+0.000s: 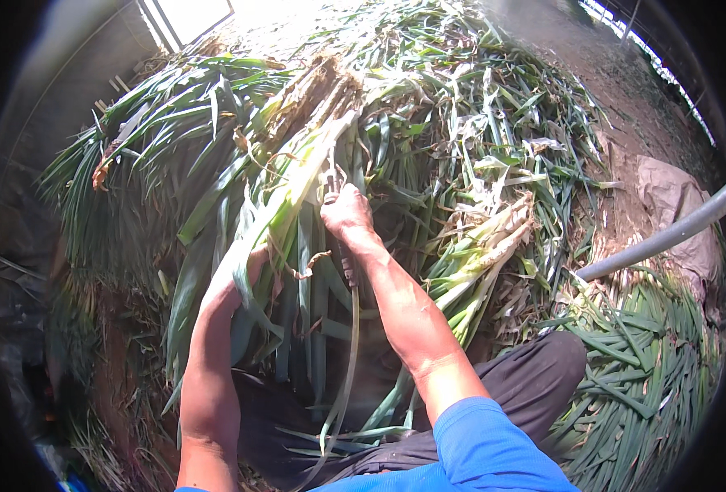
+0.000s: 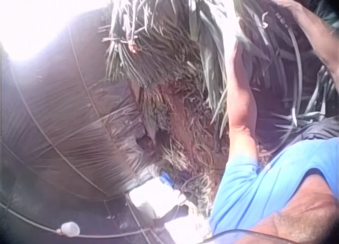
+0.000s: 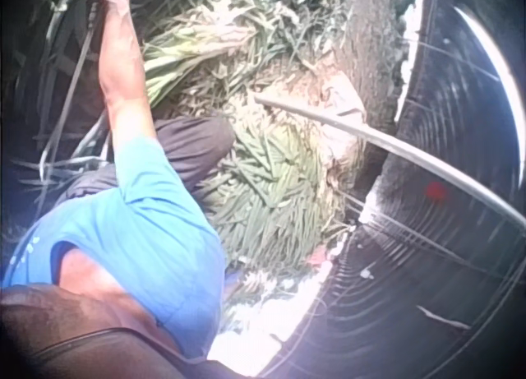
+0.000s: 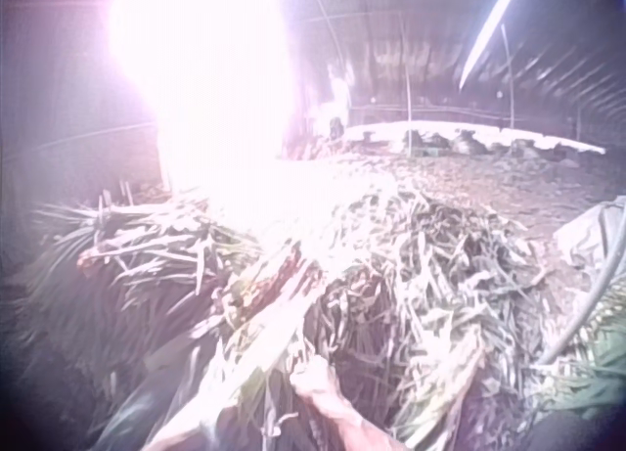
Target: The person sits on the ground and trims the outer layers and ends of long green vegetables using a knife. They gather the trimmed pieces into bundles and tie them with a red string.
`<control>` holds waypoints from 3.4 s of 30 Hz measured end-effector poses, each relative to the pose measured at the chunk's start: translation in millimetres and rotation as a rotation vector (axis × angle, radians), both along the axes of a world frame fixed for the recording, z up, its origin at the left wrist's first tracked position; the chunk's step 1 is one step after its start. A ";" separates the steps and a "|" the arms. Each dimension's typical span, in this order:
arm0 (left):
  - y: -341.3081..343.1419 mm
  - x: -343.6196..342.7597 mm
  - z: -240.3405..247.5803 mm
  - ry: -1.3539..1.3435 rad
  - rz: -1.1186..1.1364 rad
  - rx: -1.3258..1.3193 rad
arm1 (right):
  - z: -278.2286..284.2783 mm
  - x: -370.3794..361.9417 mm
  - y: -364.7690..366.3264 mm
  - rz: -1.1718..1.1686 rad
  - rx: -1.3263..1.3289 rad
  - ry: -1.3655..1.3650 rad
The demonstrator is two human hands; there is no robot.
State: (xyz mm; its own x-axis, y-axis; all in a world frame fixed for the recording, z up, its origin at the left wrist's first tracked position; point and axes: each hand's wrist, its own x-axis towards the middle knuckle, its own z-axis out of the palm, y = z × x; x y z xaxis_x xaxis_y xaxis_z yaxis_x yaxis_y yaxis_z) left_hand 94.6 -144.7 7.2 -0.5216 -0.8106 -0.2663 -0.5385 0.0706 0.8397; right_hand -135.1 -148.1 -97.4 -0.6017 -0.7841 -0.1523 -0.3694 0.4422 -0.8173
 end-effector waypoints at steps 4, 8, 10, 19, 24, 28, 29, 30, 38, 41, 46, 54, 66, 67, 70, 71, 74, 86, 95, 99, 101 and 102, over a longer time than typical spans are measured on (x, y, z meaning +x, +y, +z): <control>9.4 9.8 11.5 0.032 0.093 0.133 | 10.0 -14.7 -25.5 0.039 -0.011 -0.047; 8.4 -14.0 17.2 -0.038 0.022 0.118 | -45.0 -96.0 -62.0 -0.066 -0.174 -0.046; 10.0 -0.1 20.6 -0.072 0.031 0.162 | -24.3 -85.4 -58.4 0.001 -0.117 -0.187; 83.6 -38.6 -31.5 -0.177 -0.268 -0.363 | -8.6 -53.9 55.7 -0.168 -0.588 -0.889; 81.9 -69.6 -30.7 -0.100 -0.627 -0.290 | 21.2 -127.5 121.7 -0.466 -0.714 -0.834; 6.5 -107.5 -18.5 -0.257 -0.230 -0.661 | 0.6 -259.2 191.7 -0.480 -0.414 -0.460; -25.2 -104.3 -31.6 -0.284 -0.130 -0.802 | -10.4 -261.4 200.4 -0.435 -0.262 -0.264; -28.3 -109.6 -35.7 -0.077 0.097 -1.009 | -27.4 -274.4 216.1 -0.453 -0.118 -0.125; -106.9 -147.6 -114.1 -0.541 0.054 -1.069 | -34.0 -187.6 218.8 -0.380 -0.105 -0.353; -93.9 -160.8 -84.7 -0.583 -0.024 -1.124 | -31.1 -154.3 192.6 -0.271 -0.200 -0.426; -103.9 -151.0 -114.8 -0.551 0.152 -0.897 | -33.5 -107.7 174.0 -0.107 -0.205 -0.396; -43.2 -105.0 68.0 -0.415 -0.067 -0.390 | 55.2 -45.9 182.1 0.279 -0.250 -0.481; 46.7 -12.9 -27.2 -0.059 0.073 -0.047 | 61.7 62.4 201.2 0.414 -0.044 -0.061; 51.6 -11.0 -31.8 0.006 0.096 -0.020 | 62.8 63.3 200.7 0.396 -0.028 -0.059; 53.4 -9.5 -27.7 0.122 0.165 0.142 | 64.4 67.9 196.7 0.339 0.034 -0.062; 49.0 -9.8 -28.7 0.072 0.149 0.149 | 58.7 69.1 192.3 0.318 0.059 -0.067; 48.8 -3.9 -38.3 0.052 0.116 -0.026 | 69.4 73.1 180.5 0.300 -0.008 -0.146; 42.3 2.2 -40.5 0.102 0.069 0.153 | 32.5 29.4 59.2 0.162 0.044 0.045; 48.9 -8.6 -36.7 0.072 0.069 0.150 | 15.0 -27.3 -4.2 0.122 0.037 0.069; 59.0 -6.0 -34.2 -0.013 -0.007 -0.132 | 20.5 -26.9 24.9 0.208 -0.310 -0.634; 82.0 -12.4 -28.5 -0.027 0.014 -0.264 | 38.9 -16.2 56.9 0.176 -0.386 -0.786; 97.8 -20.2 -31.8 0.006 0.050 -0.374 | 44.5 -13.8 72.4 0.129 -0.452 -0.748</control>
State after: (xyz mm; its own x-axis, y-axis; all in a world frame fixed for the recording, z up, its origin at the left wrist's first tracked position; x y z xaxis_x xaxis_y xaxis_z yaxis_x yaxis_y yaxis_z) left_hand 74.4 -46.9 -24.7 -0.4792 -0.8759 0.0554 -0.5444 0.3462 0.7641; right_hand -148.9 -75.7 -52.9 -0.3710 -0.9195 -0.1300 0.3076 0.0104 -0.9515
